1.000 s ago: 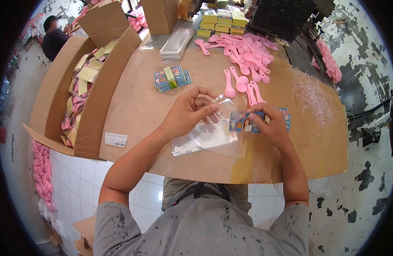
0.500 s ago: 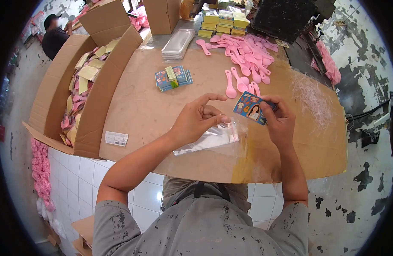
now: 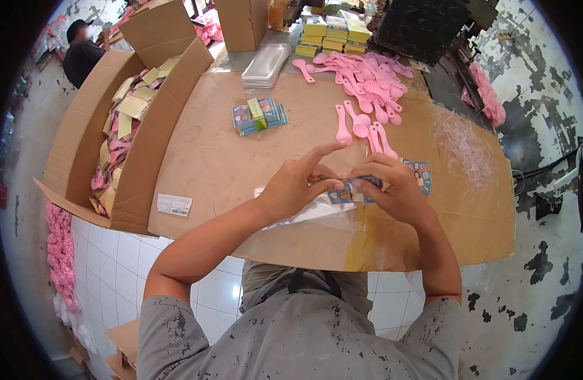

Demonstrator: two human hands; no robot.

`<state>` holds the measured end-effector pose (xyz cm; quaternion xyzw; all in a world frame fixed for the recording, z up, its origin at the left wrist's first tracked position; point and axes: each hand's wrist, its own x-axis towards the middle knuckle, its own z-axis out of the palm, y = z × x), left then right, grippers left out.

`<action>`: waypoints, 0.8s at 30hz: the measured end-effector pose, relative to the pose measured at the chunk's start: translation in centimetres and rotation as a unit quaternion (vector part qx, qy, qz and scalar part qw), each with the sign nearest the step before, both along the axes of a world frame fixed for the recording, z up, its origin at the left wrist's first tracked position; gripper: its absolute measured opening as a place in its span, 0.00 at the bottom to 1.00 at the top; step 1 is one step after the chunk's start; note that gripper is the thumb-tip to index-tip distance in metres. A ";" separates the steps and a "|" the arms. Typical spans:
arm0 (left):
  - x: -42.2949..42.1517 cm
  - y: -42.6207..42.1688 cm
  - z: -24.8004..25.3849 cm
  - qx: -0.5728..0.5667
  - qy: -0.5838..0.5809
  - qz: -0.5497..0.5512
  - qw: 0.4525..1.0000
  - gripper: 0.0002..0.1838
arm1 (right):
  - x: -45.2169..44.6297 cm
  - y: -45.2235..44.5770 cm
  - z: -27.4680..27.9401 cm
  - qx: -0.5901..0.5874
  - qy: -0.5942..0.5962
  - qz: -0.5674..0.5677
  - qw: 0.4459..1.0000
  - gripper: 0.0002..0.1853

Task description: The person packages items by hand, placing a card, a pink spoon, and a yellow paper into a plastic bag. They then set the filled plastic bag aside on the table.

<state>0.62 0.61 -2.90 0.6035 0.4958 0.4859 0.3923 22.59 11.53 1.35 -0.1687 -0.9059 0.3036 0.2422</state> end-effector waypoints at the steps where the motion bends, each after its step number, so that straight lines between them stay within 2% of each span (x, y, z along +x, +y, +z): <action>1: 0.1 -0.1 -0.1 0.002 0.018 -0.001 1.000 0.36 | -0.6 -0.5 -0.2 -0.017 0.011 -0.002 1.000 0.12; 2: 0.1 -0.1 -0.2 0.004 0.035 -0.001 0.999 0.37 | -0.9 -0.7 -0.3 -0.034 0.023 -0.003 0.999 0.13; 5: 0.1 -0.1 0.4 0.004 0.012 0.007 1.000 0.36 | -1.2 -0.2 -2.0 -0.236 0.140 -0.057 0.960 0.15; 8: -0.1 0.4 -0.1 -0.003 -0.043 0.060 0.997 0.36 | -0.6 -0.1 -2.7 -0.224 0.146 -0.079 0.960 0.16; 11: 0.3 0.5 -0.3 0.008 -0.095 0.062 0.994 0.35 | -0.7 -1.7 -2.7 -0.118 0.043 -0.074 0.989 0.16; 14: 0.4 0.2 0.4 -0.009 -0.070 0.050 0.996 0.35 | -1.3 -1.7 -4.2 -0.119 0.087 -0.075 0.986 0.16; 17: -0.2 0.3 0.5 -0.017 -0.018 0.012 1.000 0.34 | -1.5 -1.5 -3.1 -0.225 0.147 -0.121 0.956 0.14; 20: -0.2 0.3 0.9 -0.084 -0.041 -0.009 0.996 0.32 | -0.7 0.0 -3.8 -0.116 0.076 -0.025 0.990 0.12; 23: -0.1 0.2 0.8 -0.065 -0.012 0.003 0.998 0.30 | -0.6 2.7 -3.3 -0.006 0.088 0.070 0.994 0.12; 24: -0.2 0.3 0.7 -0.057 -0.018 0.001 0.998 0.29 | -0.3 3.9 -3.1 -0.019 0.067 -0.018 0.997 0.13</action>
